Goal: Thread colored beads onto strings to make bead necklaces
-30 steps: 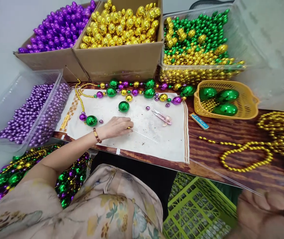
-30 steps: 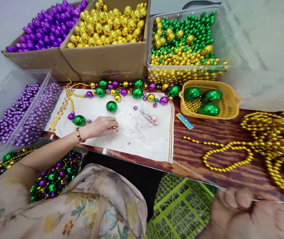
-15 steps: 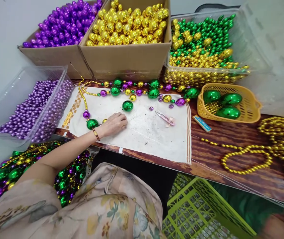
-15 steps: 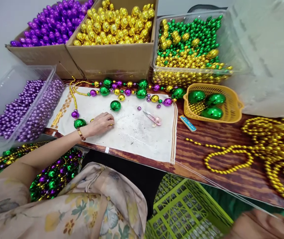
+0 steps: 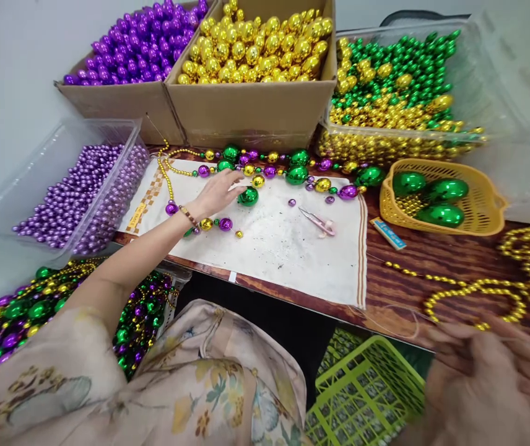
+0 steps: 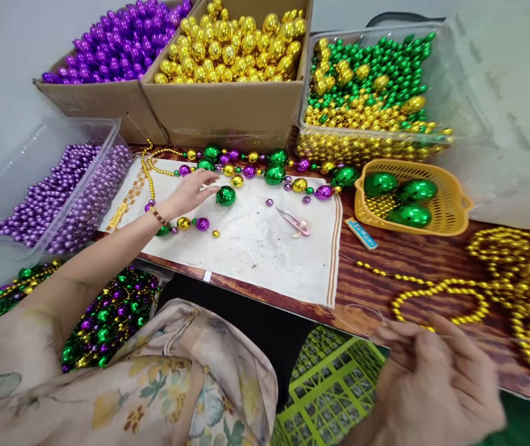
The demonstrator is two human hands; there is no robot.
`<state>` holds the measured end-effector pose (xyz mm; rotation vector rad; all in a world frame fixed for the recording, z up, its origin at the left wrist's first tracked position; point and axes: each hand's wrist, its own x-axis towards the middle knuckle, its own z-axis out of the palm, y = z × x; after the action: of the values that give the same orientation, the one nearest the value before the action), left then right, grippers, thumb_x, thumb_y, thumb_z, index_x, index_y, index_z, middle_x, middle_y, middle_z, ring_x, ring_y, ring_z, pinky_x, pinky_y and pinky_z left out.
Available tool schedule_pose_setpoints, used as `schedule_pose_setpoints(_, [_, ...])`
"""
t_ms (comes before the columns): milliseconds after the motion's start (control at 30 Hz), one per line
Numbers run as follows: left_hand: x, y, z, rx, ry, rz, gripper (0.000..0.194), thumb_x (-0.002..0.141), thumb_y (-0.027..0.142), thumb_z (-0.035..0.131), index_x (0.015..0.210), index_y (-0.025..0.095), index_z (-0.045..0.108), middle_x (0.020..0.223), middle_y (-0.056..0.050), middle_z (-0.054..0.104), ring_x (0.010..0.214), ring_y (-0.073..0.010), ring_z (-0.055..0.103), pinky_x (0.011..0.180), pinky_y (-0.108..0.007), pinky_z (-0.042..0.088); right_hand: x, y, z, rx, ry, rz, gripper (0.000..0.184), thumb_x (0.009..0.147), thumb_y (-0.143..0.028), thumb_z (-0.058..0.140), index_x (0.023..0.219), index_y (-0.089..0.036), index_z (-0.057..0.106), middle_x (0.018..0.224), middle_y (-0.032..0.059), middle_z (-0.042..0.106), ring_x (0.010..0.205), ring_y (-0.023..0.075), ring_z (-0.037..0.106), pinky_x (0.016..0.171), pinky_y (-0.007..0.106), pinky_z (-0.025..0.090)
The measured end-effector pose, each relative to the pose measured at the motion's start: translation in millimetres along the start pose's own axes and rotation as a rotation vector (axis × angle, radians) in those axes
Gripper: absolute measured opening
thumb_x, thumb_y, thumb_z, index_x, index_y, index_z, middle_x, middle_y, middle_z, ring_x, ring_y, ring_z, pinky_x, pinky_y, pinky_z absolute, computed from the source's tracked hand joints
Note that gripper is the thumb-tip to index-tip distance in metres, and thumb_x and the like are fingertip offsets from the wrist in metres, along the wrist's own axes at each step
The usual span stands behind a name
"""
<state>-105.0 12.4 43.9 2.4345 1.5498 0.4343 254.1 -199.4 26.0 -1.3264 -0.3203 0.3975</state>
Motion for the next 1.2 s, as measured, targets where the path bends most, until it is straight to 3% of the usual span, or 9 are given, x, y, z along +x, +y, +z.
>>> schedule_pose_setpoints(67, [14, 3, 1.0, 0.023, -0.089, -0.022, 0.051, 0.097, 0.042, 0.058, 0.138, 0.011, 0.054, 0.128, -0.016, 0.061, 0.112, -0.0261, 0.058, 0.095, -0.037, 0.045, -16, 6, 12, -0.036, -0.095, -0.070, 0.021, 0.055, -0.037, 0.086, 0.071, -0.024, 0.079, 0.063, 0.0063, 0.065, 0.051, 0.0188, 0.061, 0.050, 0.042, 0.054])
schedule_pose_setpoints(133, [24, 7, 5.3, 0.080, -0.185, -0.017, 0.062, 0.092, 0.046, 0.065, 0.141, 0.011, 0.051, 0.133, -0.018, 0.058, 0.117, -0.0303, 0.056, 0.095, -0.039, 0.046, -29, 9, 18, -0.055, -0.172, -0.039, 0.026, 0.055, -0.040, 0.089, 0.070, -0.022, 0.078, 0.062, 0.0076, 0.066, 0.050, 0.0201, 0.061, 0.049, 0.042, 0.053])
schedule_pose_setpoints(233, [30, 11, 8.6, 0.114, -0.260, 0.020, 0.052, 0.089, 0.041, 0.069, 0.131, 0.011, 0.059, 0.130, -0.018, 0.060, 0.119, -0.0314, 0.056, 0.094, -0.040, 0.047, -40, 13, 17, -0.088, -0.262, 0.046, 0.031, 0.056, -0.040, 0.090, 0.076, -0.020, 0.079, 0.066, 0.0091, 0.068, 0.049, 0.0220, 0.062, 0.047, 0.042, 0.053])
schedule_pose_setpoints(333, [31, 10, 1.4, -0.032, -0.212, 0.015, 0.042, 0.087, 0.036, 0.069, 0.121, 0.011, 0.063, 0.125, -0.016, 0.064, 0.115, -0.0276, 0.059, 0.096, -0.039, 0.047, -43, 18, 11, -0.098, -0.314, 0.067, 0.028, 0.060, -0.038, 0.089, 0.080, -0.022, 0.080, 0.068, 0.0090, 0.070, 0.050, 0.0227, 0.064, 0.045, 0.040, 0.053])
schedule_pose_setpoints(500, [20, 30, -10.0, -0.647, -0.031, -0.023, 0.045, 0.087, 0.036, 0.066, 0.126, 0.013, 0.060, 0.125, -0.014, 0.065, 0.105, -0.0195, 0.062, 0.090, -0.033, 0.051, -42, 31, 10, -0.128, -0.373, 0.095, 0.031, 0.067, -0.036, 0.087, 0.091, -0.017, 0.079, 0.076, 0.0087, 0.074, 0.055, 0.0190, 0.068, 0.053, 0.033, 0.058])
schedule_pose_setpoints(633, [-7, 74, 10.8, -0.928, -0.024, -0.070, 0.053, 0.080, 0.040, 0.074, 0.126, 0.017, 0.062, 0.126, -0.013, 0.066, 0.103, -0.0211, 0.065, 0.088, -0.033, 0.055, -48, 35, 18, -0.156, -0.444, 0.186, 0.029, 0.074, -0.040, 0.080, 0.090, -0.016, 0.074, 0.075, 0.0042, 0.074, 0.058, 0.0155, 0.069, 0.054, 0.027, 0.059])
schedule_pose_setpoints(867, [-24, 126, 66.6, -1.068, -0.187, -0.129, 0.060, 0.077, 0.048, 0.078, 0.128, 0.020, 0.062, 0.125, -0.010, 0.068, 0.104, -0.0245, 0.066, 0.090, -0.035, 0.056, -41, 54, 21, -0.009, -0.502, 0.329, 0.029, 0.075, -0.044, 0.077, 0.087, -0.019, 0.071, 0.069, 0.0009, 0.071, 0.054, 0.0121, 0.066, 0.049, 0.021, 0.054])
schedule_pose_setpoints(1033, [-26, 149, 68.5, -1.153, -0.207, -0.086, 0.063, 0.076, 0.045, 0.079, 0.131, 0.022, 0.060, 0.132, -0.010, 0.064, 0.113, -0.0244, 0.063, 0.095, -0.035, 0.055, -46, 66, 14, 0.004, -0.502, 0.326, 0.031, 0.076, -0.046, 0.076, 0.089, -0.019, 0.070, 0.069, 0.0014, 0.071, 0.055, 0.0129, 0.066, 0.049, 0.022, 0.054])
schedule_pose_setpoints(1200, [-27, 149, 65.4, -1.151, -0.167, -0.085, 0.062, 0.076, 0.043, 0.079, 0.132, 0.025, 0.060, 0.134, -0.008, 0.062, 0.113, -0.0235, 0.062, 0.095, -0.034, 0.055, -44, 74, 13, -0.020, -0.528, 0.315, 0.032, 0.078, -0.049, 0.073, 0.090, -0.019, 0.070, 0.070, 0.0012, 0.070, 0.054, 0.0127, 0.065, 0.049, 0.023, 0.054])
